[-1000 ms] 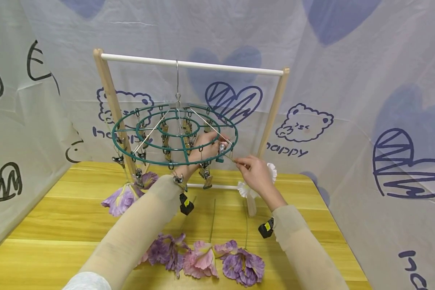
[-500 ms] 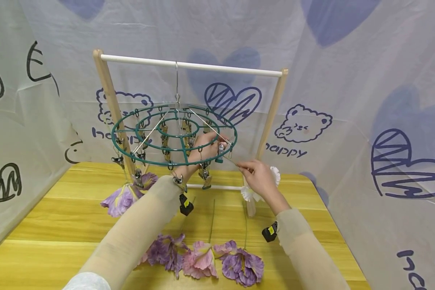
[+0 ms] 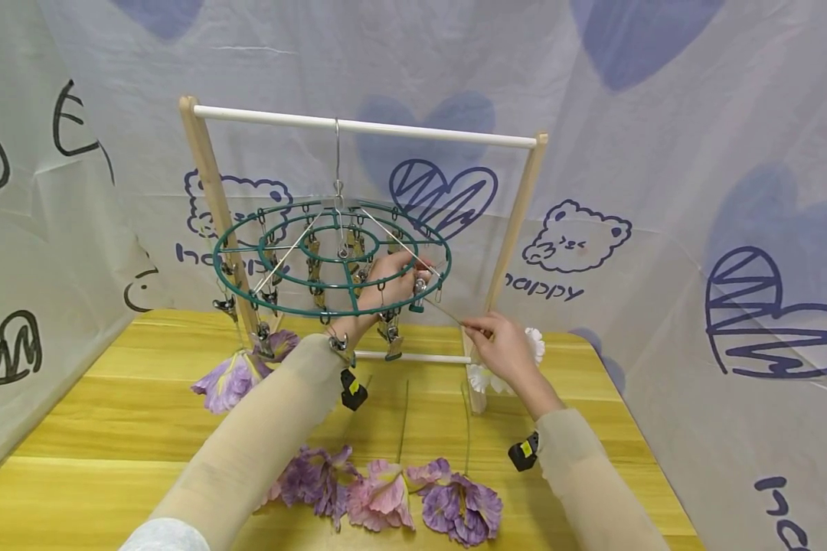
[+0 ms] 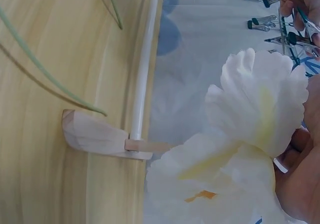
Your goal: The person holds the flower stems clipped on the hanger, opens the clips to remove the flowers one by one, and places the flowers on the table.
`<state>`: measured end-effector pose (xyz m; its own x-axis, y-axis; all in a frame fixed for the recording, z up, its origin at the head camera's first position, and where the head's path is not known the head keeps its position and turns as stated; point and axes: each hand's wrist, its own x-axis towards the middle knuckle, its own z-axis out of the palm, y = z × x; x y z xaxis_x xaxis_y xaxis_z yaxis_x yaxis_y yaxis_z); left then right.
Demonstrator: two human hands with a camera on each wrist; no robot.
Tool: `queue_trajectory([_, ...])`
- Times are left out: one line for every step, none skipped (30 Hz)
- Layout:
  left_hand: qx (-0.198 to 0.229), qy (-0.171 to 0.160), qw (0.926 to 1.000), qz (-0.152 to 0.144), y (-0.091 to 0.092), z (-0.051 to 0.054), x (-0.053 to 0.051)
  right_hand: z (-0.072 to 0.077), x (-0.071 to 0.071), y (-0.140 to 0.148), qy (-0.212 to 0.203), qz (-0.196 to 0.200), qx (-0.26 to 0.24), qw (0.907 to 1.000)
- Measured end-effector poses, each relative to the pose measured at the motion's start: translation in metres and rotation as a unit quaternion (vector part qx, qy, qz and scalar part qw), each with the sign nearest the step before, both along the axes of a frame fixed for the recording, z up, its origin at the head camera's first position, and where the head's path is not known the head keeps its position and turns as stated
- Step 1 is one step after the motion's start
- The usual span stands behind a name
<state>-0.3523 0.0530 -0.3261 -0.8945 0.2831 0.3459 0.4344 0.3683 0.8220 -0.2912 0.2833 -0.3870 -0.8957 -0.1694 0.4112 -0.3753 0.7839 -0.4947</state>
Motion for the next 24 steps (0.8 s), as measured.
queue_trajectory([0.003,-0.002,1.0,-0.002,0.0,0.0,0.0,-0.001,0.001,0.001,0.0,0.0,0.0,1.0])
queue_trajectory([0.004,-0.001,1.0,-0.002,-0.001,0.0,0.001,-0.002,0.002,0.002,0.0,-0.001,0.001,1.0])
queue_trajectory([0.007,-0.001,1.0,-0.004,-0.001,-0.001,0.001,-0.002,0.003,0.003,0.0,-0.002,0.002,1.0])
queue_trajectory([0.008,0.002,1.0,-0.005,-0.001,-0.001,0.001,-0.003,0.003,0.004,-0.002,-0.005,0.002,1.0])
queue_trajectory([0.01,0.005,0.9999,-0.007,-0.001,-0.002,0.0,-0.004,0.004,0.005,-0.003,-0.007,0.003,1.0])
queue_trajectory([0.012,0.007,0.9999,-0.009,-0.001,-0.003,0.0,-0.005,0.005,0.006,-0.005,-0.01,0.004,0.9999])
queue_trajectory([0.014,0.008,0.9998,-0.012,-0.001,-0.003,-0.001,-0.006,0.006,0.007,-0.007,-0.013,0.004,0.9999])
queue_trajectory([0.017,0.009,0.9997,-0.015,-0.001,-0.004,-0.001,-0.007,0.006,0.008,-0.008,-0.016,0.005,0.9998])
queue_trajectory([0.021,0.008,0.9996,-0.018,-0.001,-0.004,-0.001,-0.007,0.007,0.009,-0.01,-0.018,0.006,0.9998])
queue_trajectory([0.024,0.004,0.9995,-0.022,-0.001,-0.004,-0.001,-0.008,0.008,0.011,-0.013,-0.02,0.006,0.9997])
queue_trajectory([0.029,0.0,0.9992,-0.026,-0.001,-0.004,-0.002,-0.008,0.009,0.012,-0.015,-0.022,0.008,0.9996])
queue_trajectory([0.031,-0.004,0.9991,-0.028,-0.001,-0.004,-0.002,-0.008,0.01,0.013,-0.018,-0.023,0.008,0.9996])
queue_trajectory([0.033,-0.004,0.999,-0.029,-0.002,-0.004,-0.002,-0.008,0.011,0.014,-0.019,-0.022,0.008,0.9996])
queue_trajectory([0.034,-0.002,0.9989,-0.031,-0.002,-0.004,-0.002,-0.008,0.012,0.015,-0.021,-0.023,0.008,0.9995])
queue_trajectory([0.035,0.001,0.9989,-0.032,-0.002,-0.005,-0.003,-0.008,0.013,0.017,-0.023,-0.023,0.007,0.9994])
queue_trajectory([0.038,0.003,0.9987,-0.034,-0.003,-0.005,-0.003,-0.008,0.014,0.018,-0.027,-0.024,0.006,0.9993])
queue_trajectory([0.04,0.007,0.9986,-0.035,-0.003,-0.006,-0.003,-0.008,0.015,0.02,-0.028,-0.023,0.007,0.9993])
queue_trajectory([0.041,0.011,0.9985,-0.036,-0.004,-0.007,-0.004,-0.009,0.017,0.021,-0.029,-0.024,0.007,0.9993])
queue_trajectory([0.042,0.015,0.9983,-0.037,-0.004,-0.008,-0.004,-0.009,0.018,0.023,-0.031,-0.024,0.007,0.9992])
queue_trajectory([0.044,0.017,0.9982,-0.038,-0.005,-0.009,-0.005,-0.01,0.019,0.024,-0.032,-0.026,0.007,0.9991])
queue_trajectory([0.044,0.019,0.9981,-0.04,-0.005,-0.01,-0.005,-0.011,0.02,0.026,-0.034,-0.026,0.008,0.9991])
queue_trajectory([0.044,0.021,0.998,-0.041,-0.005,-0.011,-0.006,-0.012,0.021,0.028,-0.034,-0.026,0.01,0.999])
queue_trajectory([0.043,0.022,0.9979,-0.042,-0.005,-0.012,-0.007,-0.012,0.022,0.029,-0.034,-0.027,0.012,0.999])
queue_trajectory([0.044,0.023,0.9978,-0.044,-0.005,-0.013,-0.008,-0.013,0.023,0.031,-0.036,-0.029,0.014,0.9988])
